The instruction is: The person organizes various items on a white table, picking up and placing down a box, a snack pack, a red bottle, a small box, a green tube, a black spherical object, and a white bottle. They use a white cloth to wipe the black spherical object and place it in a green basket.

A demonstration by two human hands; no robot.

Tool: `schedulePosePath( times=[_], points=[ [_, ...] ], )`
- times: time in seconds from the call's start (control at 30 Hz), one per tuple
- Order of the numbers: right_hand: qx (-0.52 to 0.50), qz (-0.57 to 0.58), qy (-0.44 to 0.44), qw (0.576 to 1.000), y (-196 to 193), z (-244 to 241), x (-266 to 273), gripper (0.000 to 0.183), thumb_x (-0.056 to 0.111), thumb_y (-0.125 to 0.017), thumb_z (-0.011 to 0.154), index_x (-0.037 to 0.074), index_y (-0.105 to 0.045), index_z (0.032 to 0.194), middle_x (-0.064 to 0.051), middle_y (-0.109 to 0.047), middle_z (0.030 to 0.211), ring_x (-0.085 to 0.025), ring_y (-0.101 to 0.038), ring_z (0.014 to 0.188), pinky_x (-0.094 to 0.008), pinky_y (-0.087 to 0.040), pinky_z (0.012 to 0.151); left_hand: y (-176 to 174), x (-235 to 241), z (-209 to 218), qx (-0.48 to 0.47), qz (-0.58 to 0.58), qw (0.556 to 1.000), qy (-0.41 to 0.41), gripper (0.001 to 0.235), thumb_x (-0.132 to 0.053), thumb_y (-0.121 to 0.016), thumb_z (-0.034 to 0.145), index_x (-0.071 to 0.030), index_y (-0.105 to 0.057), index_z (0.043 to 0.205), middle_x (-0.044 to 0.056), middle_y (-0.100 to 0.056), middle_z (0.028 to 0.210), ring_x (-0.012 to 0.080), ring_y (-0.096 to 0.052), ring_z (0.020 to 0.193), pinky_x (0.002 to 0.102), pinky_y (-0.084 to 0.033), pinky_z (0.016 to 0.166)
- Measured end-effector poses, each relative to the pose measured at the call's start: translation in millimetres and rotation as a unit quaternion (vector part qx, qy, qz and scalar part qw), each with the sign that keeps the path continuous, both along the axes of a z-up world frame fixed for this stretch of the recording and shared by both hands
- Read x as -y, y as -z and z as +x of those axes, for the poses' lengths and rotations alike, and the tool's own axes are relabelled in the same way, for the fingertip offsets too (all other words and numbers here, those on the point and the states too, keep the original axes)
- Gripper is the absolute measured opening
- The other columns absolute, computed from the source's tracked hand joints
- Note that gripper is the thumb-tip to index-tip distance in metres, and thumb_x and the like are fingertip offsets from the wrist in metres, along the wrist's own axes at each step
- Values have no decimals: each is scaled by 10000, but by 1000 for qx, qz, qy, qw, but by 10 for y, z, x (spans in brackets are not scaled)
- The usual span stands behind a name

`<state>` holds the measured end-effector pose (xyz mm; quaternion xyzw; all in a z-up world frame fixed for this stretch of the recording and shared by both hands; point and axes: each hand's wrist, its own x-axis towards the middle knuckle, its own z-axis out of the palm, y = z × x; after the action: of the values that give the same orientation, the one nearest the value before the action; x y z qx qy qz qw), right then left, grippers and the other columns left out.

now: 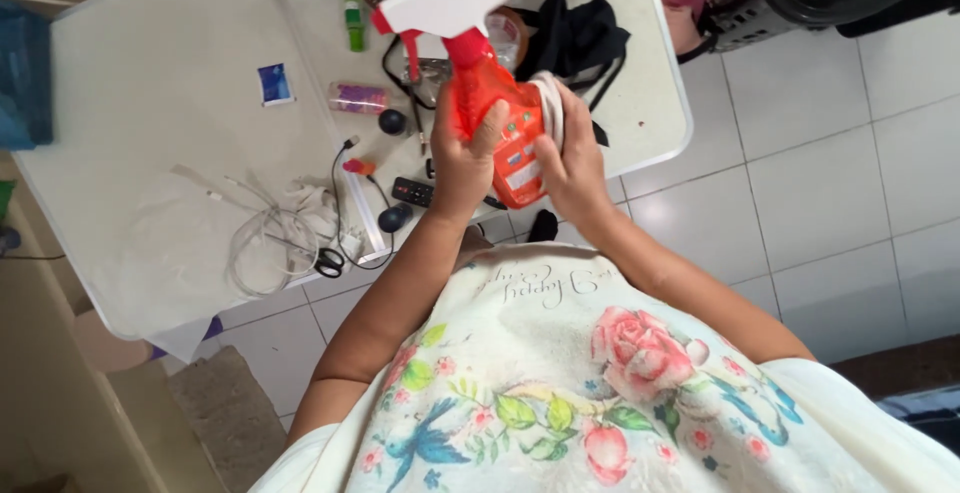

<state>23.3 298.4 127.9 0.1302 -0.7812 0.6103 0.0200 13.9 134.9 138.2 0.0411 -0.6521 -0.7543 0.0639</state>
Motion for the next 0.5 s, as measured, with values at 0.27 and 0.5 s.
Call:
schedulePosePath(
  times=[0.27,0.5],
  points=[
    [175,-137,-84,971,455,-205,-643,586,374,-658,1050,-5,-509,1472,-117,-663,1319,-190,-609,1189,-315,-514,1077,15,-313,-35,-16,16,995,95,373,-236,-686,1059,-39,-557,1348,69,-676,1196,147,-656,1069,322,-552,967],
    [316,-216,-47,923,135,48,-785,781,243,-782,876,1,-432,1530,-136,-628,1303,-201,-564,1035,-361,-455,813,73,-478,-192,5,-2,998,70,646,-371,-727,966,-25,-499,1461,79,-666,1079,179,-692,936,363,-574,825]
  ],
)
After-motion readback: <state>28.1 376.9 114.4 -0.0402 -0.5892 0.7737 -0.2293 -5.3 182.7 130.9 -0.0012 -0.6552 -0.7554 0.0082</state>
